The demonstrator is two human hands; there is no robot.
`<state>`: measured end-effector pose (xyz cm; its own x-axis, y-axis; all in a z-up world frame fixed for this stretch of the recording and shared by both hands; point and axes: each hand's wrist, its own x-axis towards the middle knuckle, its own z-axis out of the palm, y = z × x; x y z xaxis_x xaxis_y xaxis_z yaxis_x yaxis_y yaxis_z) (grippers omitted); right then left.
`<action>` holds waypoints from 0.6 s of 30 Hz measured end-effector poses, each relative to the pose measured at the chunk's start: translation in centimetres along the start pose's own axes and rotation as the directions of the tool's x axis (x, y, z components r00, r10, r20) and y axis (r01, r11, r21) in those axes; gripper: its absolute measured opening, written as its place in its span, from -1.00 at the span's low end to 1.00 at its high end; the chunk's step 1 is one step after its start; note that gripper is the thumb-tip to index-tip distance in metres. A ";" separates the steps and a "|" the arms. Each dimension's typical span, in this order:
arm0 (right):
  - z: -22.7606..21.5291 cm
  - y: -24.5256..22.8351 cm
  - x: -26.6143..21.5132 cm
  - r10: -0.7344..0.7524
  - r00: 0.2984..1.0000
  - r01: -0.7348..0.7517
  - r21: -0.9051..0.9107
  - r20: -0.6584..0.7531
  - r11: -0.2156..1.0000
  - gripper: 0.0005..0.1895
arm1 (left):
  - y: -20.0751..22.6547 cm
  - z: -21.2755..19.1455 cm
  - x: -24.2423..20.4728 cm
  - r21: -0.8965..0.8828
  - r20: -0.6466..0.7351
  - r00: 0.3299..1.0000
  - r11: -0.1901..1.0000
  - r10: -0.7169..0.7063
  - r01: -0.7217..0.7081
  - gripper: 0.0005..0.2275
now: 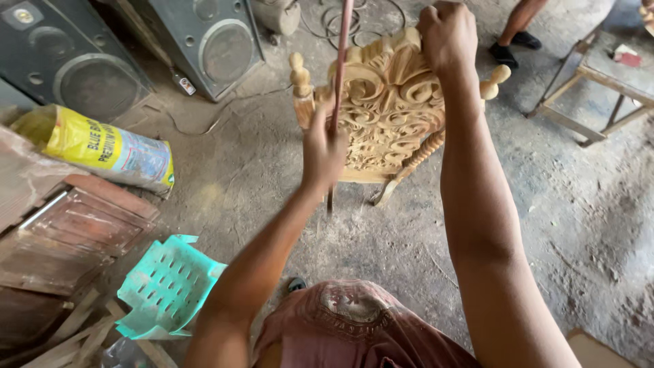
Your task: The person sands the intricate carvings on the back of a wooden chair using a thin, flexible sanding strip. They methodically move hands along the curved edges and inner grooves of the woodwork, applying pressure to smooth the surface.
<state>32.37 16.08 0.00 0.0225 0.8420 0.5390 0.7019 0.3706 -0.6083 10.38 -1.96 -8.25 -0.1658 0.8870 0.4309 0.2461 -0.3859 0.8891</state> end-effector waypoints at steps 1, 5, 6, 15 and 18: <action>0.2 -0.3 -0.1 -0.015 1.000 0.015 -0.006 0.008 1.000 -0.63 | 0.0 -0.9 -2.4 0.000 -0.001 1.000 1.000 0.004 -0.004 -0.56; 1.0 0.2 -1.5 -0.093 0.994 0.087 -0.110 -0.059 0.990 -0.67 | 0.3 -0.4 -0.1 0.348 0.003 0.986 0.924 0.167 -0.157 -0.55; 1.1 0.3 -2.6 -0.058 0.998 0.057 -0.083 -0.013 0.995 -0.66 | 0.5 0.0 3.6 0.456 0.082 0.996 0.888 0.027 -0.062 -0.51; 1.3 0.7 0.5 -0.055 0.998 0.054 -0.033 -0.040 0.998 -0.61 | -1.3 0.5 -5.9 -0.064 -0.135 0.956 0.960 0.262 -0.272 -0.67; 1.1 1.7 -0.6 -0.156 0.986 0.154 -0.028 -0.063 0.988 -0.64 | -4.0 1.9 3.1 -0.095 -0.102 0.992 0.994 -0.071 0.062 -0.63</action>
<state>32.80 16.68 -1.99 -0.0419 0.7475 0.6630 0.7165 0.4849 -0.5014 10.72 2.80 -10.82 -0.2793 0.8820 0.3797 0.1435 -0.3526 0.9247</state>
